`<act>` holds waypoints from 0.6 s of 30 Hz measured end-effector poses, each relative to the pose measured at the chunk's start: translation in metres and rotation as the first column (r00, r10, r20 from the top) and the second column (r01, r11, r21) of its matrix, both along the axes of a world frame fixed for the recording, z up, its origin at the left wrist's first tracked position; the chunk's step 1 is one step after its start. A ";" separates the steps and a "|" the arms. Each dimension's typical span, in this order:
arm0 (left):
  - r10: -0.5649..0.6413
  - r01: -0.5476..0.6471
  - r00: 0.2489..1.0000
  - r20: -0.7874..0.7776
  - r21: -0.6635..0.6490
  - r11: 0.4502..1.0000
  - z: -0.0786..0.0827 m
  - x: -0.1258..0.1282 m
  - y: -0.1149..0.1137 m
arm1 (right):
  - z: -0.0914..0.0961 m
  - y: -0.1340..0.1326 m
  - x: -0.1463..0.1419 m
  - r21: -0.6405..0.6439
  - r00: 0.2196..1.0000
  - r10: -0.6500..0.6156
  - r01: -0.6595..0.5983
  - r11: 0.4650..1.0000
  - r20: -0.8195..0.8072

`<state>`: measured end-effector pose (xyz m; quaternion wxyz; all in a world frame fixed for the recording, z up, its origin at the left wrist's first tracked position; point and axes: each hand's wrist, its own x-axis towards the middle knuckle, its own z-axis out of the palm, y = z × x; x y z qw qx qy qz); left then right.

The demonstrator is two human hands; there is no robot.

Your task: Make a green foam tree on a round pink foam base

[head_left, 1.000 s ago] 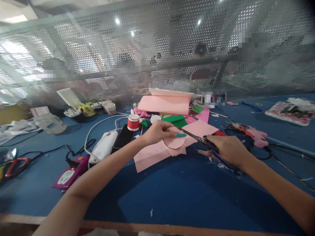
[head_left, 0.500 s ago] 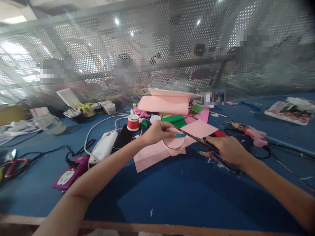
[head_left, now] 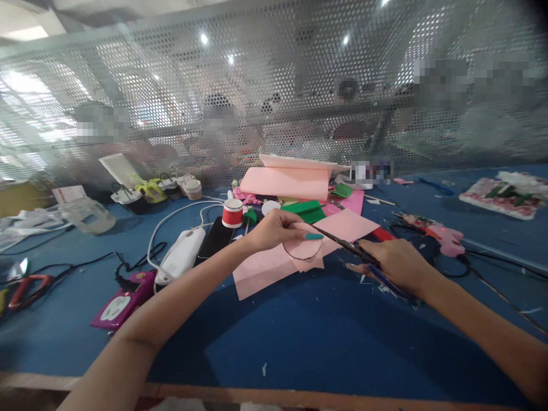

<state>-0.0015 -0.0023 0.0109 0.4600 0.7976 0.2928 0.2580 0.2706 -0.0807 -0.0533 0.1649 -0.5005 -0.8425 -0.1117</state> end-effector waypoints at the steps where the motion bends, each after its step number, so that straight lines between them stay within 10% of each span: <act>1: -0.002 0.002 1.000 0.002 -0.006 1.000 0.001 0.000 -0.001 | 0.000 0.000 0.000 0.003 1.000 -0.002 0.002 1.000 0.005; 18: -0.041 0.045 0.997 0.069 -0.047 0.998 -0.002 0.001 0.000 | 0.007 -0.004 -0.004 -0.043 0.999 0.039 -0.040 0.998 -0.024</act>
